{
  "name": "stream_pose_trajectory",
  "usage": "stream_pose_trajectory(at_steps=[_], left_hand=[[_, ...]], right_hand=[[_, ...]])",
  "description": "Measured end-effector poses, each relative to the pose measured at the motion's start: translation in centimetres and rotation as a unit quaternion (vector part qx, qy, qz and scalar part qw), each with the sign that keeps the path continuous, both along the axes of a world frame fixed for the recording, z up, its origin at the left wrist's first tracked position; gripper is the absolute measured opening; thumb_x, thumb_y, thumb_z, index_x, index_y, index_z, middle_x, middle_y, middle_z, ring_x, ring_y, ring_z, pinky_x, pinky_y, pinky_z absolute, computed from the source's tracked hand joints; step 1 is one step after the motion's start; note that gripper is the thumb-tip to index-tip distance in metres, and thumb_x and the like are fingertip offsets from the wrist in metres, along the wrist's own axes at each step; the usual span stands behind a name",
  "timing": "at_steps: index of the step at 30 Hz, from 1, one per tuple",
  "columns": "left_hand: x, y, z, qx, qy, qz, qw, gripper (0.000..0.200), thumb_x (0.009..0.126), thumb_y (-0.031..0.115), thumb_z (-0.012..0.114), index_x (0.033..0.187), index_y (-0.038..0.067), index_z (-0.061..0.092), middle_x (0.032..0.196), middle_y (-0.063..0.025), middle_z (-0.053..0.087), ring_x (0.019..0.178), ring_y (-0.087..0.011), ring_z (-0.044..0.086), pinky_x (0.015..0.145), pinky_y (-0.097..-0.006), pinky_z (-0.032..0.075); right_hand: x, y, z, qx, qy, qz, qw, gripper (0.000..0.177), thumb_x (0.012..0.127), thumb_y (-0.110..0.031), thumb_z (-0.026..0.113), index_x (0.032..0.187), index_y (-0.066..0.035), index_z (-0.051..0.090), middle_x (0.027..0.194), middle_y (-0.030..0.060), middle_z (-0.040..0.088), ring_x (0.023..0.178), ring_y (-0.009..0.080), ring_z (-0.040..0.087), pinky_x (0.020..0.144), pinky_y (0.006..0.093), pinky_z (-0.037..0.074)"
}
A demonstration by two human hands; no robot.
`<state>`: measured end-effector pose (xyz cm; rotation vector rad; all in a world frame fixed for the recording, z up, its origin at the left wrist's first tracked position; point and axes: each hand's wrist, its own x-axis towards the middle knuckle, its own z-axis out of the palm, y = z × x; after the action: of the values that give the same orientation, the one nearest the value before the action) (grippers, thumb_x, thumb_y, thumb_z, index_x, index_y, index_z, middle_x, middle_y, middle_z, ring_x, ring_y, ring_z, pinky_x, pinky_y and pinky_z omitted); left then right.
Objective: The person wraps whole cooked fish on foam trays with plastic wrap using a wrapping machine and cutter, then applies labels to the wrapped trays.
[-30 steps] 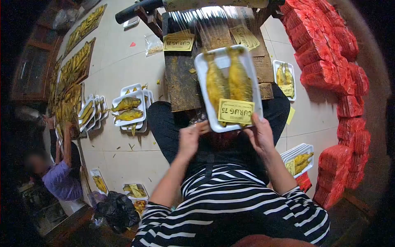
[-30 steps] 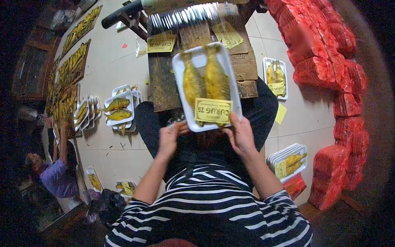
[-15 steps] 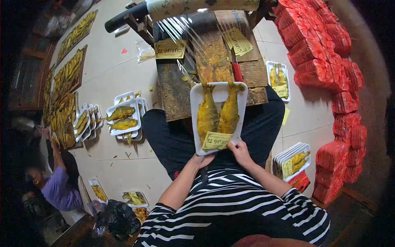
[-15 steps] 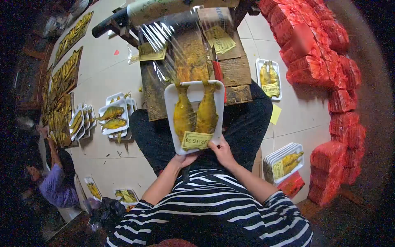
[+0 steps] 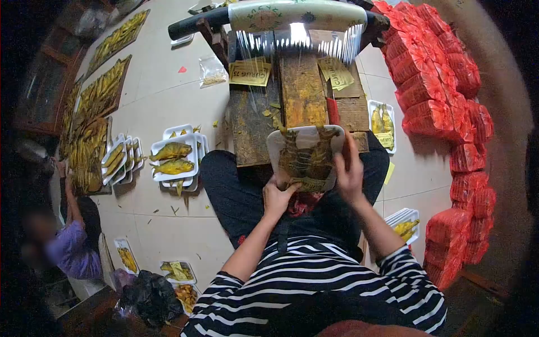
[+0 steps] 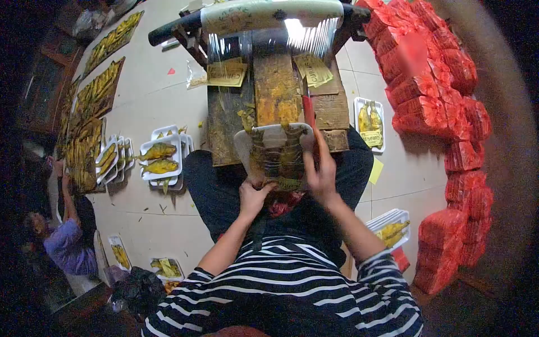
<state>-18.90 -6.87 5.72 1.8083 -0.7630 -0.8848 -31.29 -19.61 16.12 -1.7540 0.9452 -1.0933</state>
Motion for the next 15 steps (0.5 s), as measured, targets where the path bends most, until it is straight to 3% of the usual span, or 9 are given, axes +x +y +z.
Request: stream_pose_trajectory(at_steps=[2, 3, 5, 6, 9, 11, 12, 13, 15], left_hand=[[0.5, 0.1, 2.1, -0.033, -0.149, 0.02, 0.988, 0.085, 0.056, 0.021, 0.081, 0.125, 0.0, 0.036, 0.112, -0.0135, 0.052, 0.106, -0.0217, 0.05, 0.085, -0.0327, 0.041], [1.4, -0.9, 4.9, -0.147, -0.059, 0.018, 0.987, 0.09, 0.056, 0.022, 0.081, 0.128, 0.002, 0.031, 0.117, -0.0131, 0.048, 0.11, -0.0216, 0.046, 0.09, -0.0335, 0.038], [4.7, -4.1, 10.4, -0.333, 0.111, -0.02, 0.936, 0.095, 0.059, 0.024, 0.08, 0.133, 0.005, 0.023, 0.121, -0.0091, 0.043, 0.113, -0.0201, 0.042, 0.097, -0.034, 0.033], [6.9, -5.0, 12.9, -0.318, 0.198, -0.072, 0.924, 0.088, 0.062, 0.024, 0.078, 0.131, 0.005, 0.026, 0.119, -0.0082, 0.044, 0.112, -0.0191, 0.043, 0.096, -0.0324, 0.032], [9.2, -6.7, 22.3, -0.353, 0.24, -0.148, 0.892, 0.051, 0.075, 0.043, 0.057, 0.102, -0.001, 0.054, 0.097, -0.0071, 0.057, 0.094, -0.0142, 0.052, 0.084, -0.028, 0.039], [11.4, -8.2, 22.9, -0.302, 0.203, -0.192, 0.911, 0.051, 0.08, 0.048, 0.052, 0.091, -0.001, 0.058, 0.084, -0.0081, 0.061, 0.083, -0.0145, 0.057, 0.077, -0.0274, 0.042], [11.8, -9.1, 22.7, -0.174, 0.204, -0.146, 0.952, 0.062, 0.08, 0.059, 0.045, 0.079, 0.0, 0.063, 0.071, -0.0086, 0.061, 0.069, -0.015, 0.058, 0.069, -0.0263, 0.044], [13.7, -10.3, 21.5, -0.105, 0.21, -0.253, 0.938, 0.07, 0.081, 0.067, 0.034, 0.076, 0.003, 0.062, 0.082, -0.0118, 0.062, 0.082, -0.0185, 0.058, 0.082, -0.0287, 0.04], [13.5, -12.7, 18.3, -0.064, 0.145, -0.116, 0.98, 0.074, 0.078, 0.069, 0.036, 0.079, 0.002, 0.065, 0.088, -0.0119, 0.063, 0.083, -0.0179, 0.058, 0.081, -0.0271, 0.04]], right_hand=[[0.7, -3.6, 1.4, 0.137, 0.03, 0.078, 0.987, 0.035, 0.08, -0.005, 0.048, 0.114, 0.003, 0.05, 0.099, 0.0116, 0.058, 0.09, 0.0133, 0.052, 0.081, 0.0273, 0.041], [0.8, -5.5, 2.0, 0.198, 0.04, 0.136, 0.97, 0.033, 0.08, -0.005, 0.046, 0.112, 0.005, 0.051, 0.095, 0.009, 0.059, 0.086, 0.012, 0.053, 0.078, 0.0253, 0.042], [1.8, -6.3, 4.6, 0.104, 0.034, 0.166, 0.98, 0.027, 0.079, -0.002, 0.043, 0.103, 0.005, 0.053, 0.092, 0.006, 0.056, 0.089, 0.0114, 0.051, 0.076, 0.0211, 0.041], [2.1, -5.7, 7.2, 0.062, 0.018, 0.174, 0.983, 0.029, 0.078, 0.001, 0.042, 0.104, 0.004, 0.053, 0.096, 0.0073, 0.054, 0.092, 0.0128, 0.051, 0.08, 0.0222, 0.04], [2.2, -4.5, 12.4, -0.085, -0.08, 0.182, 0.976, 0.041, 0.07, 0.011, 0.037, 0.107, 0.001, 0.053, 0.107, 0.0104, 0.05, 0.1, 0.0181, 0.051, 0.09, 0.0263, 0.037], [0.4, -3.6, 10.5, -0.007, -0.12, 0.242, 0.963, 0.052, 0.061, 0.015, 0.036, 0.107, 0.001, 0.054, 0.104, 0.0115, 0.052, 0.106, 0.0228, 0.049, 0.097, 0.0318, 0.034], [-0.3, -2.7, 10.1, -0.032, -0.024, 0.254, 0.966, 0.046, 0.063, 0.008, 0.04, 0.104, -0.001, 0.058, 0.103, 0.0115, 0.053, 0.106, 0.024, 0.049, 0.095, 0.0336, 0.034], [-1.1, -1.8, 9.7, -0.065, 0.071, 0.269, 0.958, 0.04, 0.065, 0.002, 0.044, 0.101, -0.002, 0.062, 0.102, 0.0116, 0.054, 0.106, 0.0252, 0.048, 0.094, 0.0353, 0.034], [-1.5, -0.4, 8.0, -0.026, 0.012, 0.308, 0.951, 0.036, 0.068, -0.003, 0.046, 0.1, -0.003, 0.063, 0.097, 0.0134, 0.059, 0.101, 0.024, 0.051, 0.091, 0.0348, 0.036]])
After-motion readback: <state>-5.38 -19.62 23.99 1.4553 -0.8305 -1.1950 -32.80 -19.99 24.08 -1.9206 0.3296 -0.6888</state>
